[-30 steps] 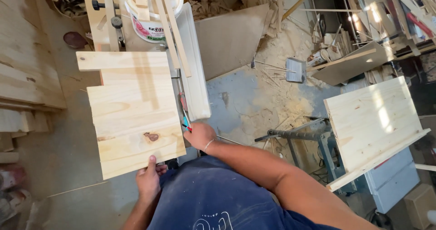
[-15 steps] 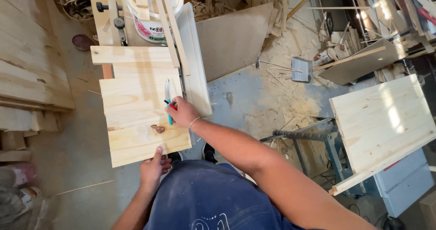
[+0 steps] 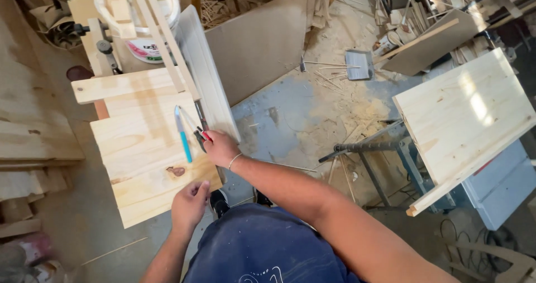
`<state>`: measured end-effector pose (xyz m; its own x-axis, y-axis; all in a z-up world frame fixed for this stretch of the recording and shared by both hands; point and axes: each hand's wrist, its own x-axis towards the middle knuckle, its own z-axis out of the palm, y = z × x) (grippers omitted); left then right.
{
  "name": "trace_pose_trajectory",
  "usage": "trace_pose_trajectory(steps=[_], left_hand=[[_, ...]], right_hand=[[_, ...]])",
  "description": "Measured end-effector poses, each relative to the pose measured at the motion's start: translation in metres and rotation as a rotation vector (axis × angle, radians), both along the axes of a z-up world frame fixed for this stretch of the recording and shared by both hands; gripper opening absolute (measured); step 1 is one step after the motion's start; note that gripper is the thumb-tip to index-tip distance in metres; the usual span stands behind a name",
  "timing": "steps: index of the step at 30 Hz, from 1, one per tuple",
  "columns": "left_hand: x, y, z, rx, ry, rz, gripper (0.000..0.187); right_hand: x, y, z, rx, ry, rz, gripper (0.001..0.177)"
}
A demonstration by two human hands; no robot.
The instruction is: Measuring and marking wooden boards in a workshop using a tape measure and pencil.
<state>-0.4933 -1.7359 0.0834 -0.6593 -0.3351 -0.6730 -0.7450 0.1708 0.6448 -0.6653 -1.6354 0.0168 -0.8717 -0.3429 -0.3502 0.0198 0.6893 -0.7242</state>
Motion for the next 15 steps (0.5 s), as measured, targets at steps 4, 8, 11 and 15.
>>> trace_pose_trajectory(steps=[4, 8, 11, 15], left_hand=[[-0.045, 0.004, -0.019, -0.449, 0.193, -0.18, 0.035], [-0.072, 0.017, 0.021, -0.482, 0.357, -0.277, 0.038], [-0.086, 0.036, 0.009, -0.541, 0.43, -0.401, 0.025], [-0.077, 0.096, -0.025, -0.441, 0.645, -0.827, 0.037]], right_hand=[[0.013, 0.012, 0.004, -0.02, 0.059, 0.028, 0.04], [0.042, 0.056, 0.055, -0.1, 0.081, 0.011, 0.036], [0.058, 0.126, 0.049, -0.106, 0.011, 0.122, 0.045], [0.102, 0.243, 0.054, 0.041, -0.069, 0.111, 0.042]])
